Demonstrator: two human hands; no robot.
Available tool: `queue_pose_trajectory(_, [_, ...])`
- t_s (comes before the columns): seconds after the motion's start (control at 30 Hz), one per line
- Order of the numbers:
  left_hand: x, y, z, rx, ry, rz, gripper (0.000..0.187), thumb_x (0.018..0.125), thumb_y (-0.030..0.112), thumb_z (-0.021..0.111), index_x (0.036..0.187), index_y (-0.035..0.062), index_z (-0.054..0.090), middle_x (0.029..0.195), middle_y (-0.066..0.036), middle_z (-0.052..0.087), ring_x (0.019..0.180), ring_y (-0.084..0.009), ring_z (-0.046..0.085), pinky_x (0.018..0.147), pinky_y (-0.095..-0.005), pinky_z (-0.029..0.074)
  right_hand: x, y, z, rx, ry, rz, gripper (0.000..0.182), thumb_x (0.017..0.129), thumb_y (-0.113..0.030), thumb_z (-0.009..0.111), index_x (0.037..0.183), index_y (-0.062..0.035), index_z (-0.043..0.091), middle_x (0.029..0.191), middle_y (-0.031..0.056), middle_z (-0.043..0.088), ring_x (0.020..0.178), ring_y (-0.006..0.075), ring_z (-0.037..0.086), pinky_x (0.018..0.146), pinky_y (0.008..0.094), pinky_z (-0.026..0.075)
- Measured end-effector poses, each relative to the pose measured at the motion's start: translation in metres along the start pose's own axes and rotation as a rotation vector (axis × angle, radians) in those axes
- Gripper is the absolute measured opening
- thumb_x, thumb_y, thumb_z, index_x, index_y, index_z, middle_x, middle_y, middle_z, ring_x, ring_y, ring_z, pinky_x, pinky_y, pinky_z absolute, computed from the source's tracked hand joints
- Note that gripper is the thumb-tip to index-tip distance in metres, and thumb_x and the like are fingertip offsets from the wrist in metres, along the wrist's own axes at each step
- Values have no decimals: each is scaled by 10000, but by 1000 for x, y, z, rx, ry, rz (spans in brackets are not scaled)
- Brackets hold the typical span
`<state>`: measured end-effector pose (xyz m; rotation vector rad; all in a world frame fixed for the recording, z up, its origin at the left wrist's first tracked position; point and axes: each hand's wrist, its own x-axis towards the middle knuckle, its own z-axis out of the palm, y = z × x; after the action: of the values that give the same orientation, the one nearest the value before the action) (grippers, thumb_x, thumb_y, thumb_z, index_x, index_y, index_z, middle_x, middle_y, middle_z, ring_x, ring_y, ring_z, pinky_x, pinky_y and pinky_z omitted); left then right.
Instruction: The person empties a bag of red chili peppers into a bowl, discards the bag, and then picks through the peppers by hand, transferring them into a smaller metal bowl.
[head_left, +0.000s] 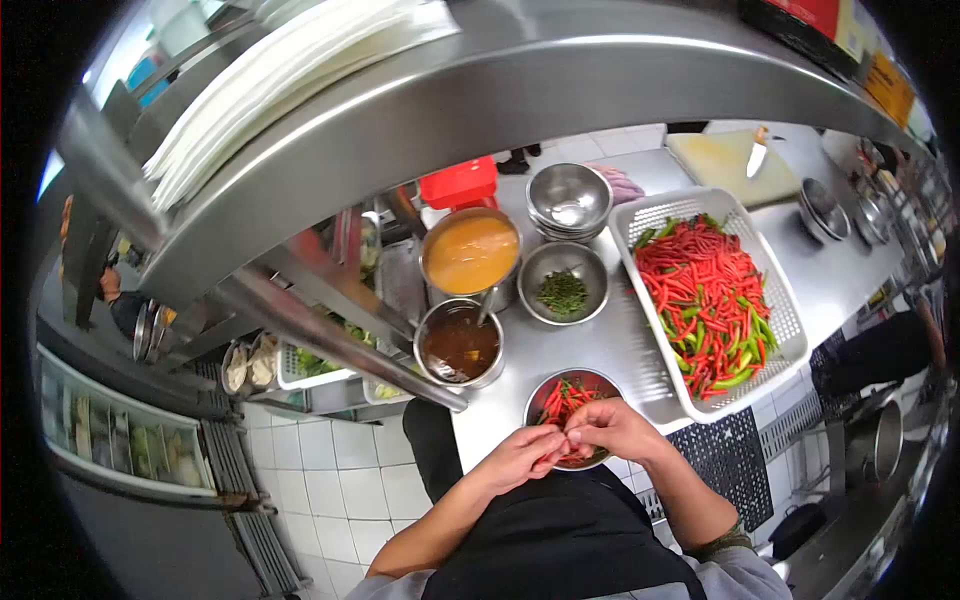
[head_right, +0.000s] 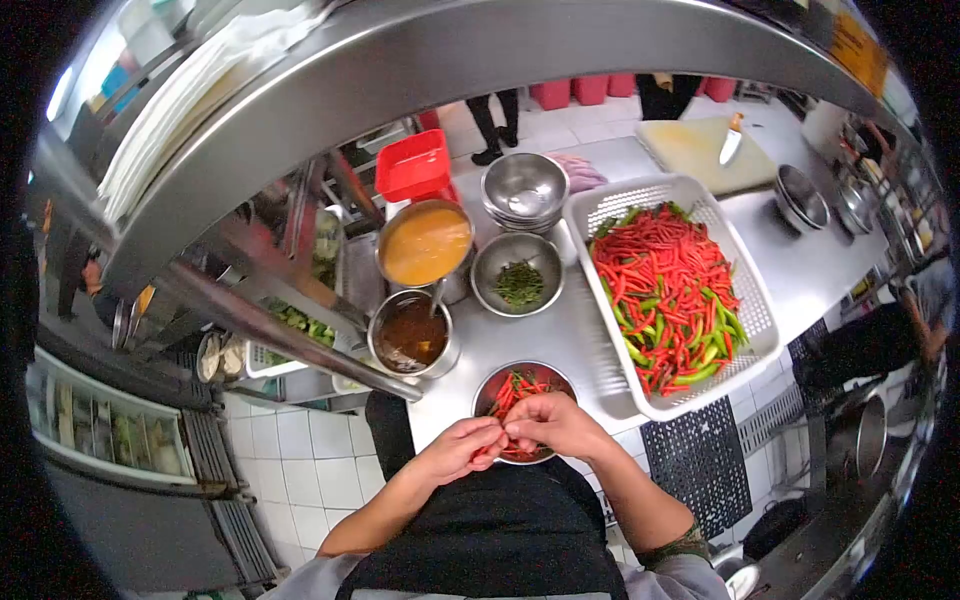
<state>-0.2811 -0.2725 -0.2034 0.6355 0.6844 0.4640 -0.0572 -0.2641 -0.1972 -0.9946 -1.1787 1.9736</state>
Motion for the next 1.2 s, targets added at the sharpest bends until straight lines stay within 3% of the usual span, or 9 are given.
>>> queue_pose_trajectory(0.07, [0, -2, 0, -93, 20, -35, 225, 1049, 208, 473, 947, 25, 553, 737, 5, 459, 560, -68, 385, 474, -201, 295, -1, 0, 7, 75, 21, 53, 106, 948, -89, 635, 907, 9, 643, 781, 0, 653, 655, 59, 547, 621, 225, 469])
queue_pose_trajectory(0.17, [3, -6, 4, -211, 74, -48, 222, 1044, 224, 469, 902, 59, 512, 728, 1, 449, 551, -82, 386, 464, -212, 299, 5, 29, 12, -81, 190, -120, 126, 931, -108, 666, 876, -3, 625, 752, -3, 635, 663, 61, 569, 607, 247, 475])
queue_pose_trajectory(0.23, [4, -5, 10, -270, 155, -48, 226, 1039, 241, 474, 898, 66, 505, 724, 1, 446, 550, -84, 388, 460, -214, 301, -1, 12, 29, -705, 435, -481, 134, 860, -97, 695, 850, -15, 589, 763, 122, 621, 682, 271, 653, 610, 373, 505])
queue_pose_trajectory(0.3, [6, -7, 9, -259, 167, -39, 228, 1029, 255, 483, 889, 76, 491, 718, 0, 438, 558, -90, 394, 457, -222, 305, 1, 12, 33, -886, 522, -624, 122, 837, -94, 686, 848, -19, 591, 787, 148, 606, 740, 349, 639, 636, 424, 507])
queue_pose_trajectory(0.53, [0, -7, 2, -321, 4, 37, 242, 994, 270, 458, 866, 65, 478, 731, -29, 447, 587, -130, 424, 472, -240, 332, -5, 3, 4, -1134, 372, -133, 189, 834, -114, 619, 1016, -65, 627, 1024, 158, 609, 1000, 368, 621, 796, 490, 525])
queue_pose_trajectory(0.63, [-4, -15, -7, -347, -21, 5, 251, 978, 292, 474, 924, 50, 517, 778, -63, 502, 633, -170, 472, 512, -280, 372, 10, 12, 0, -1128, 404, -253, 243, 837, -135, 610, 1066, -55, 634, 1046, 174, 617, 996, 376, 626, 814, 473, 531])
queue_pose_trajectory(0.73, [-5, -20, -12, -339, -34, -58, 270, 991, 289, 484, 1023, 31, 560, 862, -90, 574, 681, -197, 530, 562, -321, 413, 32, 35, 4, -1373, 344, -132, 278, 857, -145, 579, 1099, -28, 650, 1113, 188, 626, 1009, 336, 641, 825, 435, 550])
queue_pose_trajectory(0.97, [-16, -11, -9, -91, 85, -59, 247, 1023, 274, 468, 984, 38, 527, 828, -59, 507, 673, -165, 466, 548, -286, 363, 41, 42, 0, -1327, 331, -148, 248, 838, -141, 600, 1066, -66, 663, 1012, 152, 638, 937, 341, 672, 788, 428, 553])
queue_pose_trajectory(1.2, [-7, -13, -11, -212, 139, -95, 185, 1030, 199, 466, 953, 43, 528, 760, -56, 501, 624, -156, 463, 518, -271, 344, 44, 49, -3, -1339, 268, -177, 210, 841, -182, 640, 1018, -75, 680, 1000, 158, 631, 910, 344, 676, 756, 459, 546])
